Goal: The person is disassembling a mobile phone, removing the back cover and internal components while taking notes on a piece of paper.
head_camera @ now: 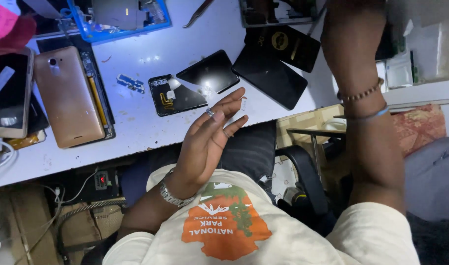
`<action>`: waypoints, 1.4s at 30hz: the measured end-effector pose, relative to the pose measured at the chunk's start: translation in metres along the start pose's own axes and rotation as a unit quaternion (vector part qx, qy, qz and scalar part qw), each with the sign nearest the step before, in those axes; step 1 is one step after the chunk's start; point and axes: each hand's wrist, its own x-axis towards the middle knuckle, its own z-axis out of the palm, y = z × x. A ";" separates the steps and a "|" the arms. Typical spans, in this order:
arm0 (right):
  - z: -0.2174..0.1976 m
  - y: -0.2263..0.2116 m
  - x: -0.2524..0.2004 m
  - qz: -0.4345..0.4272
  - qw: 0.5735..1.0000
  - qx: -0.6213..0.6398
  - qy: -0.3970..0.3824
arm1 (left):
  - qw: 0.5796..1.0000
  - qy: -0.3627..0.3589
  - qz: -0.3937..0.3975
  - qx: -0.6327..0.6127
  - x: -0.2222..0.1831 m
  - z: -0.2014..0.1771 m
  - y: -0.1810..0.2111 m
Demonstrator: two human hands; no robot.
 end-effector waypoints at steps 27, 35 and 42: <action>0.017 -0.135 -0.014 0.250 0.898 0.353 -0.075 | 0.772 -0.006 0.235 0.590 0.019 -0.006 -0.048; 0.020 -0.138 -0.015 0.124 0.963 0.229 -0.064 | 0.405 -0.055 0.235 0.882 0.031 -0.010 -0.087; 0.024 -0.129 -0.013 0.103 0.970 0.203 -0.085 | 0.359 -0.059 0.247 0.898 0.040 -0.012 -0.093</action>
